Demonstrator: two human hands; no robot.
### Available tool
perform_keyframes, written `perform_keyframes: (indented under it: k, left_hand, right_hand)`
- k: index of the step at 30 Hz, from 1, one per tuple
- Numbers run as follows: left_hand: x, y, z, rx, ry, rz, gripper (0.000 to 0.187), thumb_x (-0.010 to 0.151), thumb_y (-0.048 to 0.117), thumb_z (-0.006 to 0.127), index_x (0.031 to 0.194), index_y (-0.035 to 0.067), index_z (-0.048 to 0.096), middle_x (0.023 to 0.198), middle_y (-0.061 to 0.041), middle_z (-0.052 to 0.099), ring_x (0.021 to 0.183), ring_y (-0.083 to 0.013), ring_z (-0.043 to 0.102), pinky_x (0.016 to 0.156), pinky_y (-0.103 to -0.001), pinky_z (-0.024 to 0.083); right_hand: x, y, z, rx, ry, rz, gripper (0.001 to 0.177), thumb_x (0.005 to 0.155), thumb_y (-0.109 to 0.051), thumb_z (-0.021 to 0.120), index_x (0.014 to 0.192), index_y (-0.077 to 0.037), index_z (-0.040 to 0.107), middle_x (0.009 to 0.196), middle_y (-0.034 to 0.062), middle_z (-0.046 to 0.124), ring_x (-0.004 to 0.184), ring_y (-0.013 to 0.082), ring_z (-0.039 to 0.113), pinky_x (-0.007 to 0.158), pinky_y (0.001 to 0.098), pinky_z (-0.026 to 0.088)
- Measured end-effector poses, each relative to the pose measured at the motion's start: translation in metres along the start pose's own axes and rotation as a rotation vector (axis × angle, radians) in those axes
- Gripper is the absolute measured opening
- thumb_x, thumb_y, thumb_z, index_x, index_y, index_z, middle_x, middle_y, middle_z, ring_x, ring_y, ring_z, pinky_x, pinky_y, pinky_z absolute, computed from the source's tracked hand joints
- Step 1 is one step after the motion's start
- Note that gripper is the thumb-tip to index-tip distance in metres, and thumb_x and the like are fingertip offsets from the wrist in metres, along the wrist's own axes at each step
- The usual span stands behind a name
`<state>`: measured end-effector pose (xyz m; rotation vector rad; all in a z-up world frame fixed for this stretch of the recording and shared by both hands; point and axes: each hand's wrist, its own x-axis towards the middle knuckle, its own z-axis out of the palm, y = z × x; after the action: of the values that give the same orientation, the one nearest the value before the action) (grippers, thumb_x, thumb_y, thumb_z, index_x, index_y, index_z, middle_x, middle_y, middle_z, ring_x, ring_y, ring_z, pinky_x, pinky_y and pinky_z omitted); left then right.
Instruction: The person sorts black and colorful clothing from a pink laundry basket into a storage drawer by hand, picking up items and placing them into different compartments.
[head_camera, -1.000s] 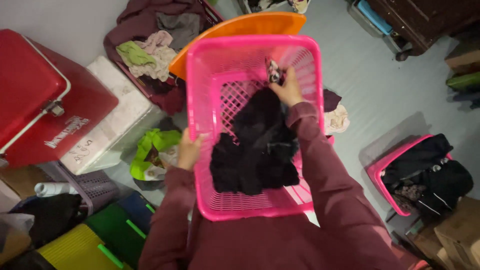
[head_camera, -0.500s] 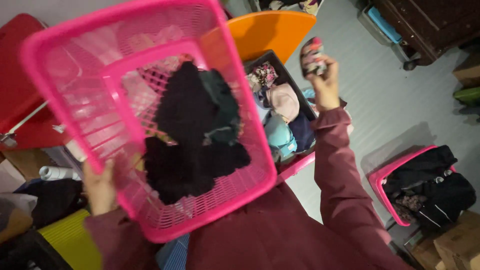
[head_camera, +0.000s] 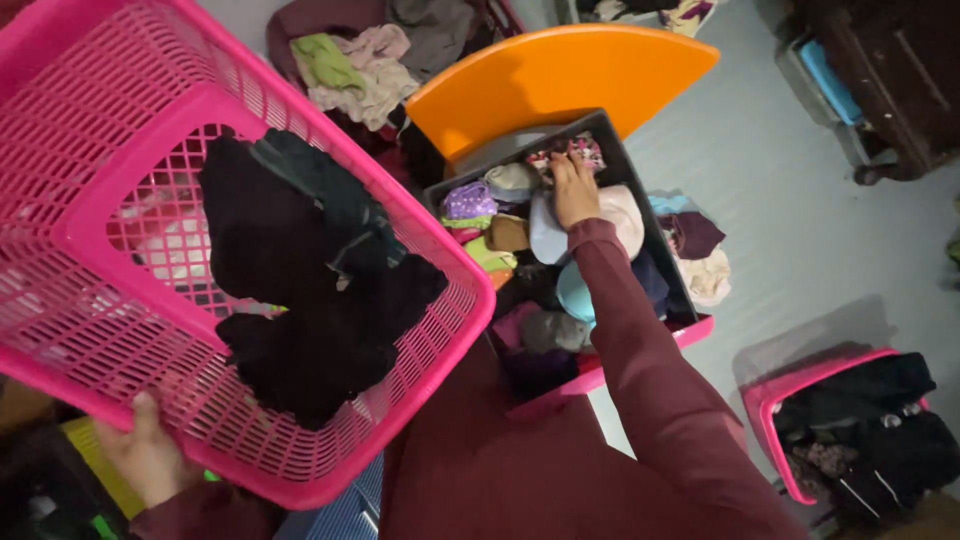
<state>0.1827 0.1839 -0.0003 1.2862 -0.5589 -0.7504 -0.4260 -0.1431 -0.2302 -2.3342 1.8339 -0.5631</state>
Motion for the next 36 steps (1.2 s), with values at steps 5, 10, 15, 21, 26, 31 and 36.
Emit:
perform_keyframes:
  k: [5,10,15,21,26,31,36]
  left_hand:
    - [-0.011,-0.008,-0.004,0.05,0.036,-0.014,0.038,0.117,0.0,0.06,0.153,-0.001,0.046,0.137,-0.012,0.062,0.119,-0.0203,0.065,0.108,-0.037,0.054]
    - [-0.023,-0.006,0.019,-0.023,0.028,-0.017,0.045,0.113,0.0,0.059,0.156,0.003,0.045,0.138,-0.012,0.063,0.116,-0.0211,0.067,0.104,-0.037,0.057]
    - [-0.024,-0.011,0.018,0.009,-0.018,-0.039,0.042,0.114,0.003,0.057,0.154,0.003,0.046,0.133,-0.013,0.064,0.115,-0.0217,0.068,0.101,-0.038,0.058]
    - [-0.015,-0.028,0.026,0.067,-0.074,-0.074,0.039,0.114,0.003,0.057,0.152,0.002,0.046,0.135,-0.01,0.062,0.113,-0.0188,0.065,0.099,-0.037,0.057]
    - [-0.012,-0.019,0.078,0.122,-0.059,-0.233,0.047,0.103,0.003,0.056,0.148,0.009,0.045,0.119,-0.004,0.059,0.096,-0.018,0.062,0.079,-0.038,0.056]
    - [-0.012,-0.036,0.131,0.271,-0.275,-0.143,0.04,0.103,0.003,0.06,0.143,0.005,0.051,0.121,-0.006,0.061,0.1,-0.0166,0.062,0.082,-0.032,0.054]
    - [-0.02,-0.097,0.195,-0.004,-0.484,-0.277,0.033,0.103,0.009,0.064,0.134,0.008,0.053,0.103,-0.004,0.068,0.077,-0.0139,0.066,0.066,-0.03,0.057]
  right_hand:
    - [-0.022,0.018,0.036,-0.124,-0.243,-0.158,0.064,0.093,-0.001,0.045,0.156,-0.009,0.042,0.167,0.0093,0.032,0.153,0.0368,0.027,0.12,0.0469,0.033]
    - [-0.015,0.019,0.039,-0.179,-0.431,-0.082,0.067,0.094,-0.005,0.046,0.159,-0.013,0.034,0.169,0.0089,0.023,0.154,0.035,0.019,0.118,0.0521,0.027]
    - [0.0,0.016,0.02,0.053,-0.446,-0.031,0.077,0.085,0.001,0.057,0.158,-0.012,0.036,0.169,0.0133,0.025,0.154,0.0401,0.022,0.122,0.0476,0.028]
    - [-0.026,0.017,-0.031,0.471,-0.122,-0.019,0.07,0.086,-0.001,0.06,0.154,-0.006,0.044,0.164,0.02,0.035,0.151,0.0399,0.034,0.123,0.0444,0.033]
    - [-0.075,0.004,-0.1,1.123,-0.305,0.362,0.055,0.11,-0.035,0.057,0.154,-0.003,0.055,0.145,0.0149,0.056,0.135,0.0278,0.056,0.111,0.0408,0.042]
    - [-0.117,-0.052,-0.234,1.289,-0.464,0.394,0.061,0.102,-0.046,0.049,0.152,-0.011,0.045,0.145,0.0001,0.056,0.13,0.0165,0.056,0.103,0.0341,0.048]
    - [-0.15,-0.058,-0.272,1.115,-0.255,0.258,0.055,0.1,-0.027,0.066,0.146,-0.003,0.047,0.134,0.01,0.061,0.123,0.0194,0.058,0.103,0.0332,0.049]
